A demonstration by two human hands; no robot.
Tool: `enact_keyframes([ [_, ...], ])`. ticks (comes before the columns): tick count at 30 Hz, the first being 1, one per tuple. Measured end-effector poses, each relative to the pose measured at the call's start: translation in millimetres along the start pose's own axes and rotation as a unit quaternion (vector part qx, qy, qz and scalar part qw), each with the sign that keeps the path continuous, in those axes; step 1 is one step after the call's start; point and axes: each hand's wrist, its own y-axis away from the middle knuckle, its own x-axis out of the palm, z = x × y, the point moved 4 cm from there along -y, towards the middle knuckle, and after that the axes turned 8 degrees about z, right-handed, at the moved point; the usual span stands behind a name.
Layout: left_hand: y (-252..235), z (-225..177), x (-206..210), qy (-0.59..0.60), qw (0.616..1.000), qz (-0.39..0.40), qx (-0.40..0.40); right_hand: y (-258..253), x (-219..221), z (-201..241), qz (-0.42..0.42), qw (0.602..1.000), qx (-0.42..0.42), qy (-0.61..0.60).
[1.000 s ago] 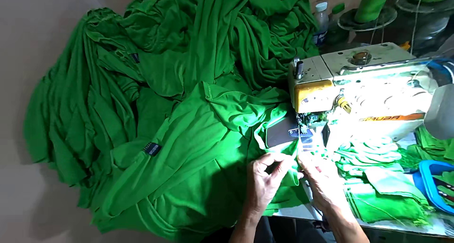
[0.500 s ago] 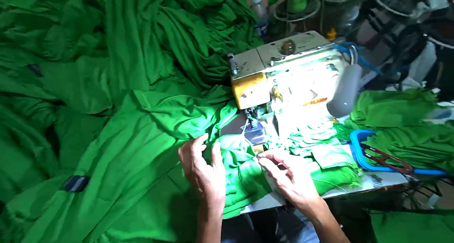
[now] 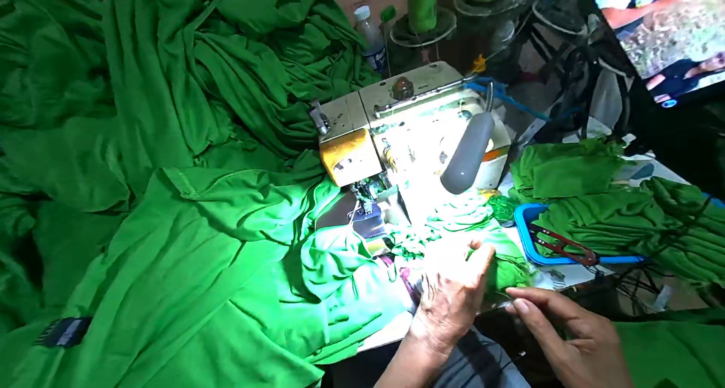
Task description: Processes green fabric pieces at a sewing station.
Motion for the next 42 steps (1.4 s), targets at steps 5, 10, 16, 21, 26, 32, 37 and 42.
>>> enact_keyframes([
  [5,3,-9,-10,-0.014,0.997,-0.072,0.003,-10,19,-1,0.008,0.995,0.013,-0.096],
  [10,31,-22,-21,-0.02,0.994,-0.1,0.04,-28,28,3,-0.094,0.964,-0.007,-0.25],
  [16,61,-15,-38,0.081,0.989,-0.111,-0.048,-26,40,18,-0.085,0.973,-0.049,-0.21],
  [21,61,-3,-64,0.16,0.964,-0.153,-0.145,-19,55,37,-0.008,0.987,-0.073,-0.144],
  [26,78,4,-83,0.125,0.959,-0.192,-0.169,-16,77,42,0.053,0.99,-0.086,-0.102],
  [32,104,8,-101,0.215,0.919,-0.137,-0.3,-18,91,46,0.004,0.994,-0.097,0.051],
  [37,125,21,-110,0.068,0.949,-0.093,-0.294,-8,102,43,0.058,0.986,-0.146,0.059],
  [42,139,24,-111,0.239,0.9,-0.082,-0.354,-1,107,36,0.115,0.984,-0.132,0.028],
])
